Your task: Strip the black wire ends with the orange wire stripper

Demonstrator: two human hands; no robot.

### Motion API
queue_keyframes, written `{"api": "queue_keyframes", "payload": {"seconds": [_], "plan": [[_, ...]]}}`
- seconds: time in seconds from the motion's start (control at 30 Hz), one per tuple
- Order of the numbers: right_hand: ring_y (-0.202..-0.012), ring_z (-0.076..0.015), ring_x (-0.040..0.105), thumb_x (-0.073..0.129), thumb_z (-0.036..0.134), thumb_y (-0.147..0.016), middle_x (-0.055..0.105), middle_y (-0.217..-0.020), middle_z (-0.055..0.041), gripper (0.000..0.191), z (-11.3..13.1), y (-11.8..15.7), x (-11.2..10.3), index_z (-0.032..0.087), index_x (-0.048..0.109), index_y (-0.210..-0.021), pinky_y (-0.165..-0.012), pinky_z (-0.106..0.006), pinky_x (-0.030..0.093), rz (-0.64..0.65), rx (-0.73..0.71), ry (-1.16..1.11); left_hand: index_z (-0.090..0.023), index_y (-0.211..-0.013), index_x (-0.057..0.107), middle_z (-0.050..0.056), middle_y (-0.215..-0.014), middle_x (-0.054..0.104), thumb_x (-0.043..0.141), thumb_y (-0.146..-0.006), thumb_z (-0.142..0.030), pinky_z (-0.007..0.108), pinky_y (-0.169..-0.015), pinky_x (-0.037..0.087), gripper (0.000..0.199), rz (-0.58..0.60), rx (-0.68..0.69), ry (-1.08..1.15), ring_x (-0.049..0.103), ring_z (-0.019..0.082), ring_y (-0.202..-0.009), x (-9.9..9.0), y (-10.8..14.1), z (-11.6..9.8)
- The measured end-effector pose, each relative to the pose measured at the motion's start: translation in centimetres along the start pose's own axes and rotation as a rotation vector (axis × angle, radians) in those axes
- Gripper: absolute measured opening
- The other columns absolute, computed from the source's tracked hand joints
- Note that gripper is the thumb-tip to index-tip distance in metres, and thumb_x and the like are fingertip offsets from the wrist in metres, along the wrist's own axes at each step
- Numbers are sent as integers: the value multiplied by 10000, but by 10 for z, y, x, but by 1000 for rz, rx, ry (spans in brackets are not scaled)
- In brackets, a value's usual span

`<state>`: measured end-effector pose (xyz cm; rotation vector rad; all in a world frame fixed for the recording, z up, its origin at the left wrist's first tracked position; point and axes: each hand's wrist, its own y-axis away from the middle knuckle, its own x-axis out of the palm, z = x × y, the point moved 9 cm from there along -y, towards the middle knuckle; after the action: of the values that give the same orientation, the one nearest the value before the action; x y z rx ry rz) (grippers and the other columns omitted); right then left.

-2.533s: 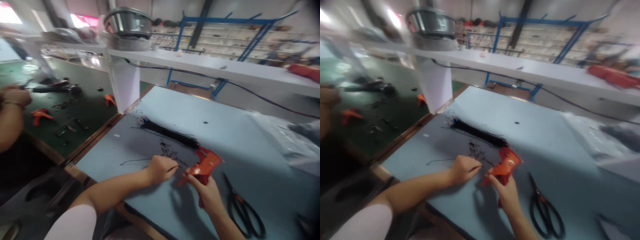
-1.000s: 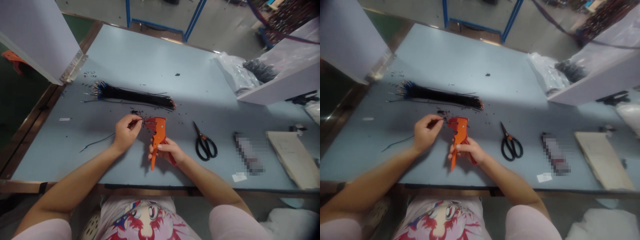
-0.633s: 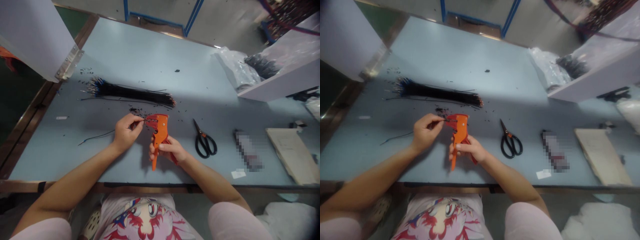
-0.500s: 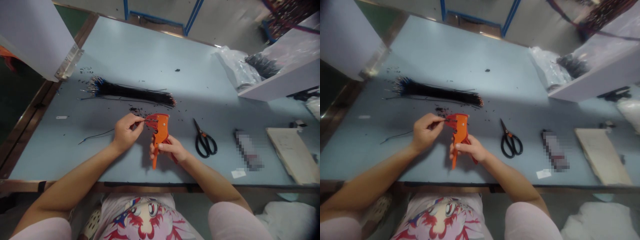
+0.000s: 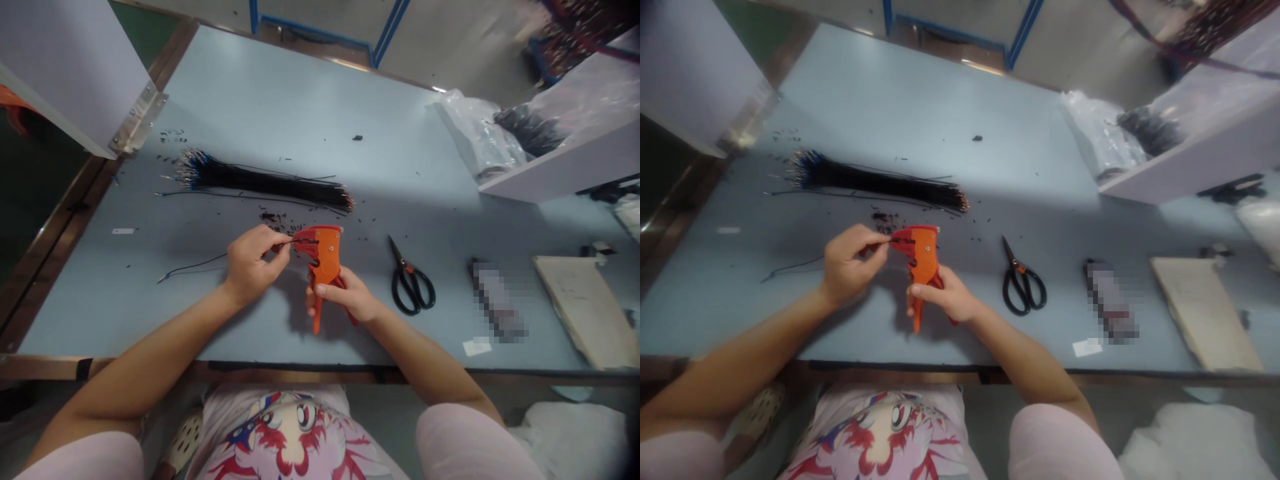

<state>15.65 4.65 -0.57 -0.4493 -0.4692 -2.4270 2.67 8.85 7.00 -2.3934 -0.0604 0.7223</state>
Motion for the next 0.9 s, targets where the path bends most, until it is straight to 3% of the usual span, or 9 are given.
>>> {"api": "queue_keyframes", "payload": {"seconds": [0.9], "plan": [[-465, -149, 604, 666, 307, -805, 614, -575, 1, 266, 0, 0, -1, 157, 451, -848, -410, -252, 509, -57, 26, 81, -184, -745, 639, -15, -611, 563, 556, -786, -161, 237, -559, 367, 96, 47, 5, -92, 482, 94, -562, -1, 0, -3]]}}
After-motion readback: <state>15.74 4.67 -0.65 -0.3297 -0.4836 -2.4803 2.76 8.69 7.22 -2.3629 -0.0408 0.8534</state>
